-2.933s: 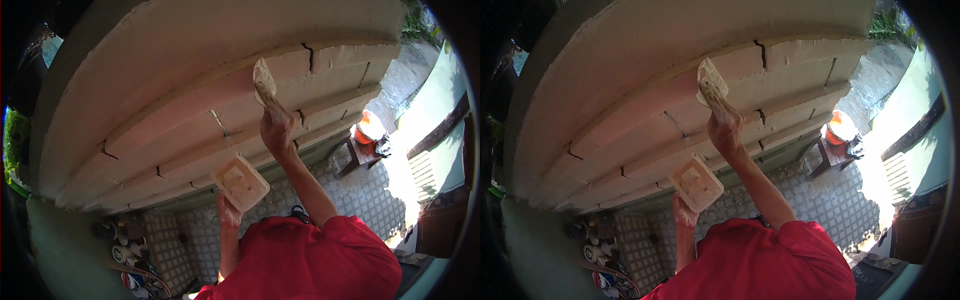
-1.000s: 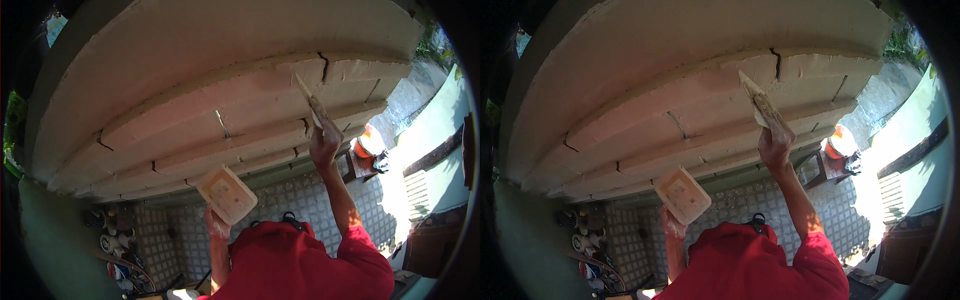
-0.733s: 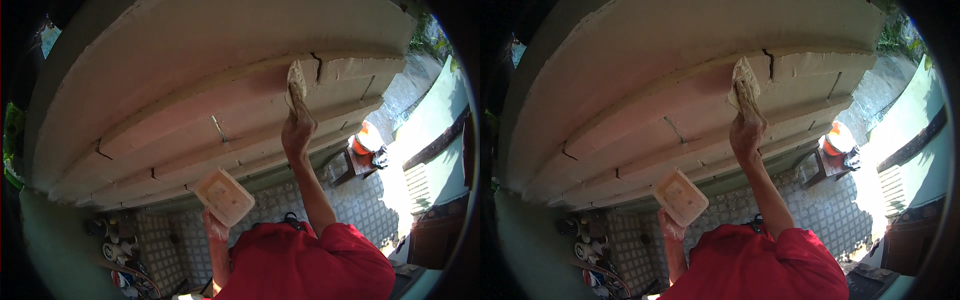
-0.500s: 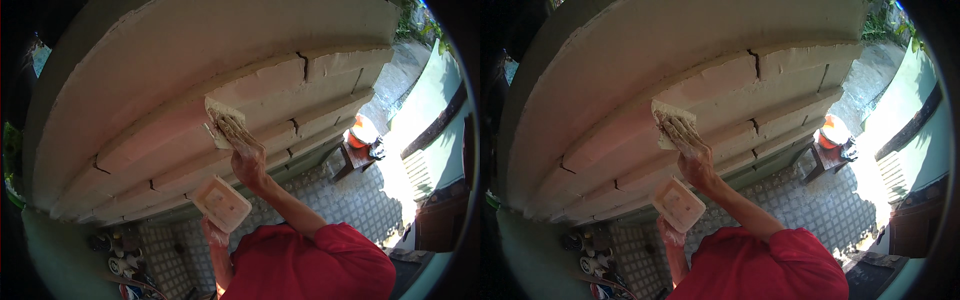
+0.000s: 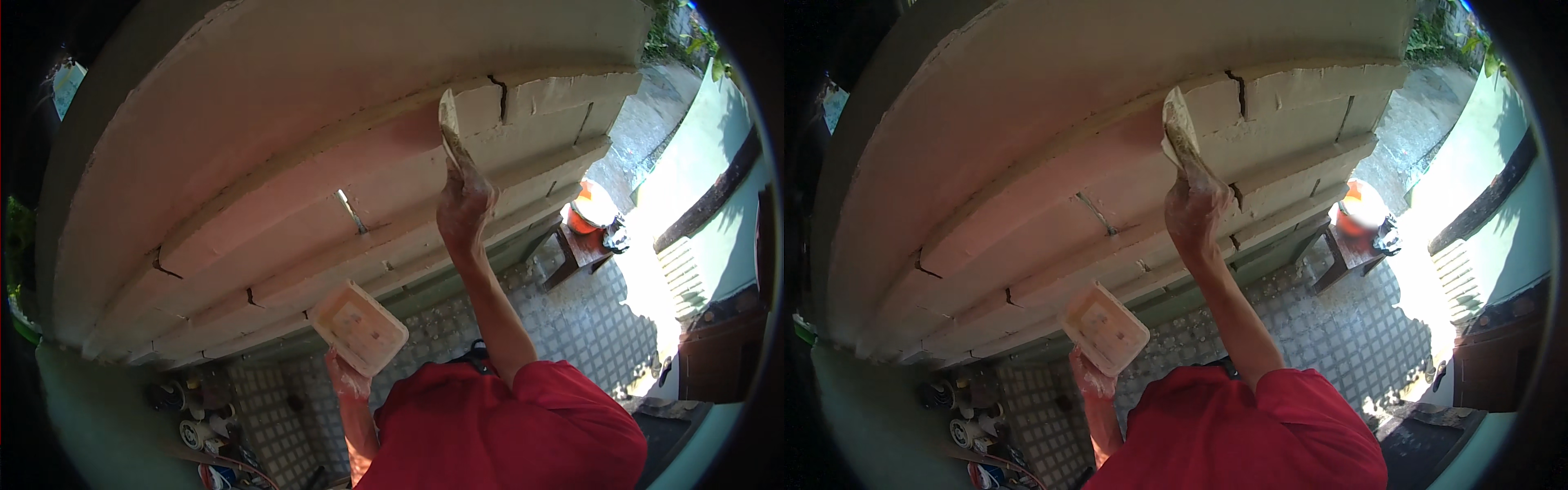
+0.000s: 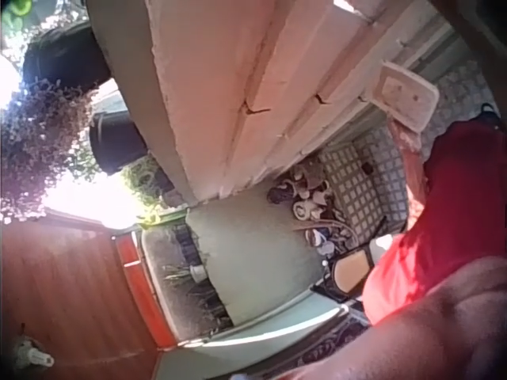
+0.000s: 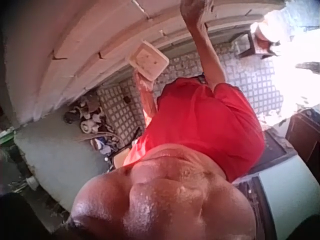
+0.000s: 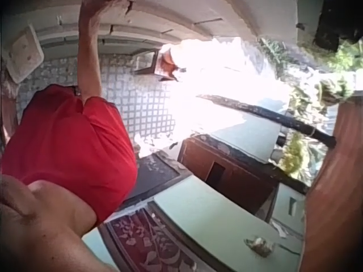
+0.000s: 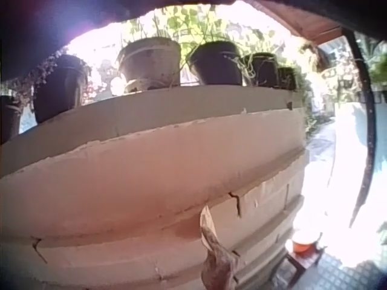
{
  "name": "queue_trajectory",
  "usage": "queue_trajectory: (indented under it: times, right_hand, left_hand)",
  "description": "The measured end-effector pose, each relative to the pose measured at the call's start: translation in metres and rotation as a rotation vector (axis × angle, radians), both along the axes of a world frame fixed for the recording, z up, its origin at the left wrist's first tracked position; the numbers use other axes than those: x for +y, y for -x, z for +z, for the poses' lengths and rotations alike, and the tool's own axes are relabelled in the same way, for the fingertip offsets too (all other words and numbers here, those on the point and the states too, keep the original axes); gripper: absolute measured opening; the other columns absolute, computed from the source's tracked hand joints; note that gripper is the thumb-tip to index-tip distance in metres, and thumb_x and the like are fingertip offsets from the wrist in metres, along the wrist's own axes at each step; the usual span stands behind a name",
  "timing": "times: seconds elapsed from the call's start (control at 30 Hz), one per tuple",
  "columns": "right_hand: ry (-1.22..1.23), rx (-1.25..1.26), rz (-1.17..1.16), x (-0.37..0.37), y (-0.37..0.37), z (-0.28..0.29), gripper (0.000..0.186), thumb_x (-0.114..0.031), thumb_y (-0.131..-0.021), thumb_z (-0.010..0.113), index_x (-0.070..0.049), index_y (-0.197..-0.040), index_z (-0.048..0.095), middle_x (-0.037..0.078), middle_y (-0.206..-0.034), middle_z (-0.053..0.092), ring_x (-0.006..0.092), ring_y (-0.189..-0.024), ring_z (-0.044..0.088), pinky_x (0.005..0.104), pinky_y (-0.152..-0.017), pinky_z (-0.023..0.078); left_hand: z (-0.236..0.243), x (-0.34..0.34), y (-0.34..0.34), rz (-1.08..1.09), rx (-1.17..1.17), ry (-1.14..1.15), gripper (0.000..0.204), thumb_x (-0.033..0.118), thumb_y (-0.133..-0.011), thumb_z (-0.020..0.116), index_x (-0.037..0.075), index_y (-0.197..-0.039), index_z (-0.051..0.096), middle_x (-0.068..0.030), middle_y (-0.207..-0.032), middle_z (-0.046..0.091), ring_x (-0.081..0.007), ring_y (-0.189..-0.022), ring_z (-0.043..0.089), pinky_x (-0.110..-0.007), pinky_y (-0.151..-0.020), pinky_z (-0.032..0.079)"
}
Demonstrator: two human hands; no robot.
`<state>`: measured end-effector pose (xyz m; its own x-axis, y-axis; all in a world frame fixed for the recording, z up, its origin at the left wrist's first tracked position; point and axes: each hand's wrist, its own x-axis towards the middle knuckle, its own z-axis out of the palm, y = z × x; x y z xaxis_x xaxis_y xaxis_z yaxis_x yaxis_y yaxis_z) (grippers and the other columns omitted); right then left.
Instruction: Applying wall putty to cracks in a concrete beam using a putty knife.
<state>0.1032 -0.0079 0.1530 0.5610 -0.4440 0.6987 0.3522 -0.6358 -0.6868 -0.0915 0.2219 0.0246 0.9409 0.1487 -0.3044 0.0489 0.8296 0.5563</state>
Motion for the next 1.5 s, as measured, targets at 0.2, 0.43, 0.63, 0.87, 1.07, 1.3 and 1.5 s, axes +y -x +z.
queue_trajectory:
  times: [0.2, 0.43, 0.63, 0.87, 1.07, 1.3, 1.5]
  right_hand:
    - [-0.044, -0.325, 0.215, 0.025, 0.022, 0.004, 0.020, 0.004, -0.085, 0.054, 0.004, -0.101, 0.065, 0.026, -0.083, 0.061, 0.0383, -0.069, 0.063, 0.0335, -0.058, 0.047]
    - [0.013, -0.316, 0.064, 0.026, -0.005, -0.006, 0.026, 0.006, -0.083, 0.054, 0.003, -0.106, 0.065, 0.026, -0.095, 0.064, 0.0367, -0.082, 0.067, 0.0352, -0.067, 0.052]
    - [0.073, -0.284, 0.386, 0.063, 0.028, -0.003, 0.047, 0.016, -0.065, 0.052, -0.002, -0.105, 0.067, 0.016, -0.111, 0.066, 0.0327, -0.103, 0.064, 0.0389, -0.088, 0.053]
    - [0.664, -0.438, 0.311, 0.019, 0.005, 0.034, 0.051, 0.013, -0.069, 0.056, -0.012, -0.111, 0.068, 0.005, -0.119, 0.063, 0.0273, -0.115, 0.058, 0.0426, -0.098, 0.049]
    - [0.729, -0.464, 0.357, 0.028, -0.032, -0.019, 0.050, 0.012, -0.071, 0.055, -0.013, -0.111, 0.068, 0.004, -0.121, 0.062, 0.0260, -0.122, 0.052, 0.0447, -0.104, 0.044]
    - [0.791, -0.414, 0.414, 0.012, -0.004, -0.030, 0.046, 0.007, -0.072, 0.059, -0.015, -0.111, 0.068, 0.002, -0.123, 0.061, 0.0263, -0.122, 0.053, 0.0441, -0.102, 0.046]
    - [0.740, -0.424, 0.258, 0.023, -0.026, 0.000, 0.046, 0.009, -0.069, 0.057, -0.014, -0.107, 0.070, 0.002, -0.120, 0.063, 0.0284, -0.121, 0.054, 0.0444, -0.102, 0.045]
  left_hand:
    - [0.002, 0.001, -0.004, -0.033, -0.033, -0.046, 0.059, 0.034, -0.090, 0.050, 0.010, -0.141, 0.035, -0.0084, -0.140, 0.043, -0.0277, -0.128, 0.043, -0.046, -0.105, 0.038]
    - [-0.006, 0.004, 0.009, -0.041, -0.093, -0.015, 0.060, 0.033, -0.091, 0.049, 0.010, -0.143, 0.032, -0.0086, -0.142, 0.041, -0.0278, -0.129, 0.042, -0.045, -0.106, 0.038]
    - [-0.007, 0.015, 0.020, -0.012, -0.049, 0.008, 0.058, 0.032, -0.090, 0.050, 0.010, -0.141, 0.035, -0.0085, -0.141, 0.043, -0.0275, -0.128, 0.043, -0.045, -0.105, 0.039]
    - [-0.017, 0.026, 0.033, -0.025, -0.026, 0.047, 0.054, 0.032, -0.091, 0.050, 0.009, -0.139, 0.039, -0.0085, -0.138, 0.045, -0.0265, -0.126, 0.045, -0.044, -0.104, 0.039]
    - [-0.012, 0.024, 0.045, -0.012, 0.010, -0.008, 0.054, 0.033, -0.092, 0.049, 0.008, -0.138, 0.039, -0.0087, -0.138, 0.046, -0.0261, -0.126, 0.046, -0.043, -0.104, 0.039]
    - [-0.018, 0.035, 0.057, 0.031, 0.068, -0.002, 0.055, 0.033, -0.090, 0.050, 0.008, -0.138, 0.039, -0.0084, -0.137, 0.047, -0.0262, -0.125, 0.046, -0.042, -0.104, 0.039]
    - [-0.030, 0.033, 0.053, 0.022, 0.107, 0.054, 0.056, 0.034, -0.090, 0.051, 0.008, -0.138, 0.039, -0.0084, -0.137, 0.047, -0.0262, -0.125, 0.047, -0.042, -0.104, 0.039]
